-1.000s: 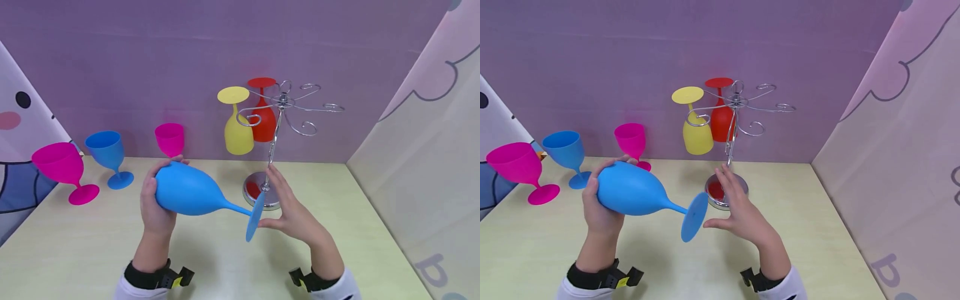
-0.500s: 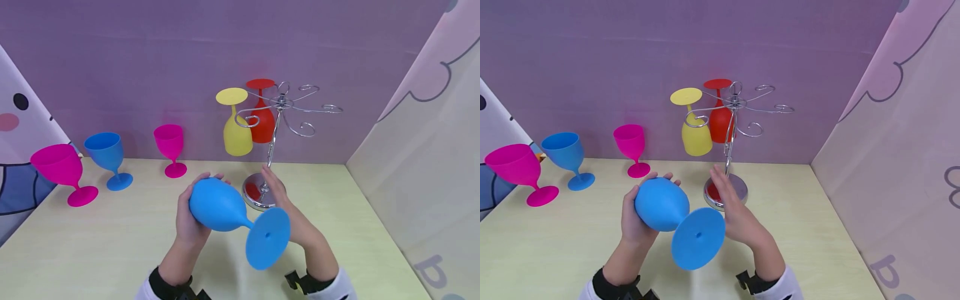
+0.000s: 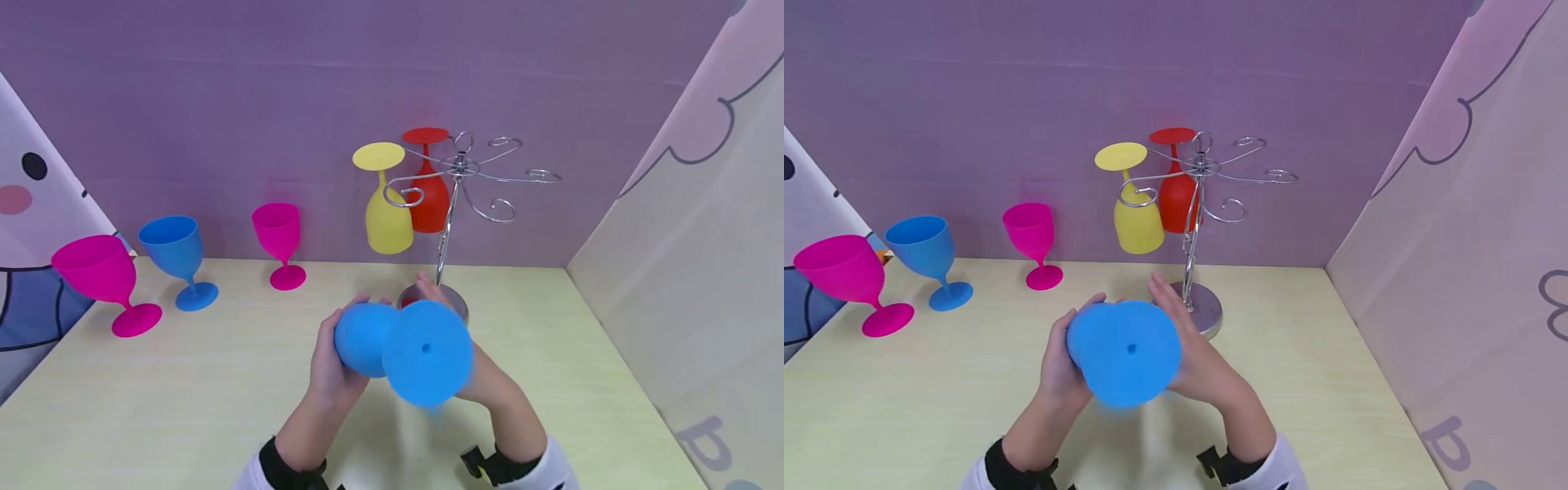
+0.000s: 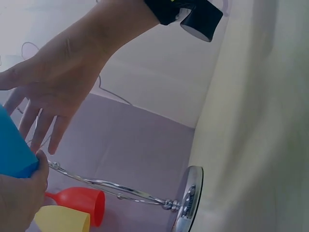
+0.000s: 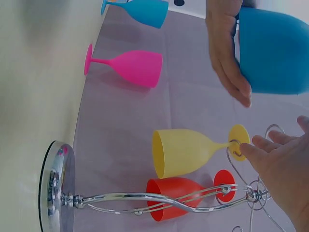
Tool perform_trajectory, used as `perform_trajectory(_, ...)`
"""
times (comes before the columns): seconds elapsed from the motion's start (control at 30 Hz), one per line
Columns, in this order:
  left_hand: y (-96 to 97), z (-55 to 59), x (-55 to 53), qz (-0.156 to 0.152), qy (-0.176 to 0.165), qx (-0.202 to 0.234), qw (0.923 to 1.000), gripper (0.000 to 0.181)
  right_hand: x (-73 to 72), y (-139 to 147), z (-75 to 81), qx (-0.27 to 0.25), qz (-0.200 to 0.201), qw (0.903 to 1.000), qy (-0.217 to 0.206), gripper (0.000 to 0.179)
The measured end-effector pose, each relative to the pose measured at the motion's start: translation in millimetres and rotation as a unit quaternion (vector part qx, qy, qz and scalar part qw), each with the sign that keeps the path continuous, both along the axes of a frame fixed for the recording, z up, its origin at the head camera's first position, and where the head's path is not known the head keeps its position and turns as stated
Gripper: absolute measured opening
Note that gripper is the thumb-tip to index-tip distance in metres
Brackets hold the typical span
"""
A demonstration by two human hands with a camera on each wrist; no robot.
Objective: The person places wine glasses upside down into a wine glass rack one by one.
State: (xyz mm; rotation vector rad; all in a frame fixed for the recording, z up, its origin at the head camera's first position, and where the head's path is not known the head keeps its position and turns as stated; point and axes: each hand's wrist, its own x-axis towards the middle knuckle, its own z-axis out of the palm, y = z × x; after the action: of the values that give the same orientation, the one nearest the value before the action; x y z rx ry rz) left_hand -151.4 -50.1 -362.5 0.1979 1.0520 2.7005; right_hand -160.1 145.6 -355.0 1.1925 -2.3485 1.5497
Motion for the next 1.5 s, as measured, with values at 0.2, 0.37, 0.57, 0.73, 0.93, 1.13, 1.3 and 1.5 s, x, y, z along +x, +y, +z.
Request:
perform_trajectory(0.2, 7.8, -8.6, -1.0, -0.007, -0.042, -0.045, 0.9981, 0.045, 2.1, -6.5, 0.7, -0.026, 0.002, 0.9992, -0.029, 0.124)
perform_trajectory(0.37, 11.9, -13.7, -1.3, -0.014, -0.066, -0.06, 0.9959, 0.05, 6.1, -8.2, -2.6, -0.028, 0.006, 0.9984, -0.049, 0.114)
perform_trajectory(0.57, 14.8, -16.9, -0.7, -0.014, -0.11, -0.08, 0.9906, 0.058, 9.9, -13.1, -4.6, 0.004, 0.003, 0.9988, -0.048, 0.097)
perform_trajectory(0.73, 16.1, -18.8, -0.6, -0.037, -0.114, -0.072, 0.9903, 0.058, 11.6, -16.6, -2.4, 0.029, -0.011, 0.9979, -0.057, 0.095)
perform_trajectory(0.93, 15.0, -18.6, 0.5, -0.078, -0.094, -0.046, 0.9914, 0.055, 10.5, -18.6, 2.0, 0.029, -0.015, 0.9981, -0.053, 0.102)
perform_trajectory(1.13, 15.2, -15.6, -0.4, -0.091, -0.086, -0.014, 0.992, 0.054, 8.5, -19.8, 3.1, 0.03, -0.012, 0.9987, -0.04, 0.109)
perform_trajectory(1.3, 14.9, -16.1, -0.6, -0.092, -0.08, -0.01, 0.9924, 0.055, 7.6, -20.3, 3.0, 0.04, -0.016, 0.9986, -0.032, 0.109)
perform_trajectory(1.5, 13.8, -18.7, 0.5, -0.099, -0.072, -0.03, 0.992, 0.057, 8.2, -21.2, 2.1, 0.039, -0.023, 0.9983, -0.036, 0.106)
